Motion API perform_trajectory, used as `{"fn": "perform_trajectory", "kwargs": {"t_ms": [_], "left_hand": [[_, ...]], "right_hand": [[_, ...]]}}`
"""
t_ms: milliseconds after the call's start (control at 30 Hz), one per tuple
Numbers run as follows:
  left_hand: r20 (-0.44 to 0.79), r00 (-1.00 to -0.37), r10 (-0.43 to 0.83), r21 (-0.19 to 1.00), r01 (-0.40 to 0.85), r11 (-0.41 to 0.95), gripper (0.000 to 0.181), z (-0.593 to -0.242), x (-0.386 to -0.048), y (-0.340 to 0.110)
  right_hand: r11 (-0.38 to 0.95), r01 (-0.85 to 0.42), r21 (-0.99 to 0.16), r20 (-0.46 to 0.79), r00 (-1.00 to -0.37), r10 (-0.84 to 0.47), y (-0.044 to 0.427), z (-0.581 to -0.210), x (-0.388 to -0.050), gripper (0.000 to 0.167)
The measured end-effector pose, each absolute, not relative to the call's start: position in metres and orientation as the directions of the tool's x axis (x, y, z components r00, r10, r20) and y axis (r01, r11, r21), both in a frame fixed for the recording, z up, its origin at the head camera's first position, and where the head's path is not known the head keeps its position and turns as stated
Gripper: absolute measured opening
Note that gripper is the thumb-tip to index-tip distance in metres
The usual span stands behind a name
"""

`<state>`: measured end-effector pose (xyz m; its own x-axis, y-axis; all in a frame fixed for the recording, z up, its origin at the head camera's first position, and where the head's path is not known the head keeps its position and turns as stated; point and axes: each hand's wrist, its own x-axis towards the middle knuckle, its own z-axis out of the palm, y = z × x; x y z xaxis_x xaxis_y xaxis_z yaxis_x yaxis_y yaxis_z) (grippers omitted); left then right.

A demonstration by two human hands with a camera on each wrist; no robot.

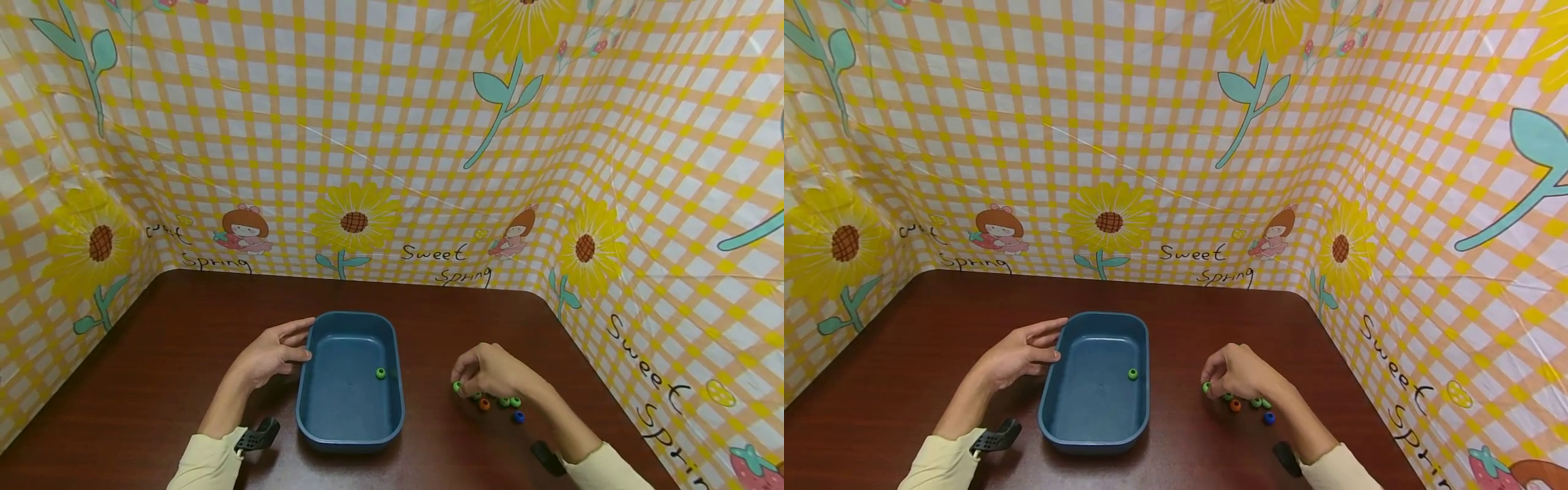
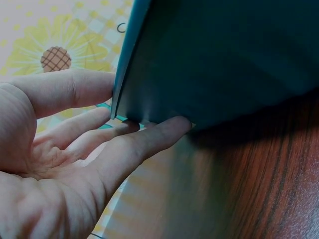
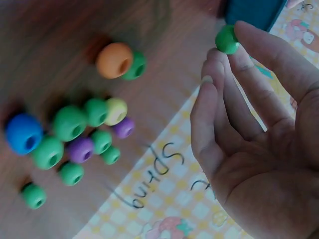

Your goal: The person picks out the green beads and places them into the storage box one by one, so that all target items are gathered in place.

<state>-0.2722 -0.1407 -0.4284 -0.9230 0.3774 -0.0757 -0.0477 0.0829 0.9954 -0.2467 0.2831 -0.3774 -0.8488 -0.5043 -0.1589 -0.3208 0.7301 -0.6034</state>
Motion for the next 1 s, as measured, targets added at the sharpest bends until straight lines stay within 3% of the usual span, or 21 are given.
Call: {"fn": "perform_trajectory", "kwargs": {"t_ms": [367, 1000], "left_hand": [[-0.081, -0.921, 0.382, 0.996, -0.06, 0.067, 0.07, -0.43, -0.272, -0.137], [-0.074, -0.92, 0.384, 0.997, -0.054, 0.063, 0.07, -0.428, -0.271, -0.141]], "right_hand": [[0.733, -0.378, -0.565, -0.082, -0.858, -0.506, 0.252, -0.364, -0.263, 0.009], [0.683, -0.423, -0.595, -0.001, -0.85, -0.527, 0.192, -0.361, -0.276, 0.008]]}}
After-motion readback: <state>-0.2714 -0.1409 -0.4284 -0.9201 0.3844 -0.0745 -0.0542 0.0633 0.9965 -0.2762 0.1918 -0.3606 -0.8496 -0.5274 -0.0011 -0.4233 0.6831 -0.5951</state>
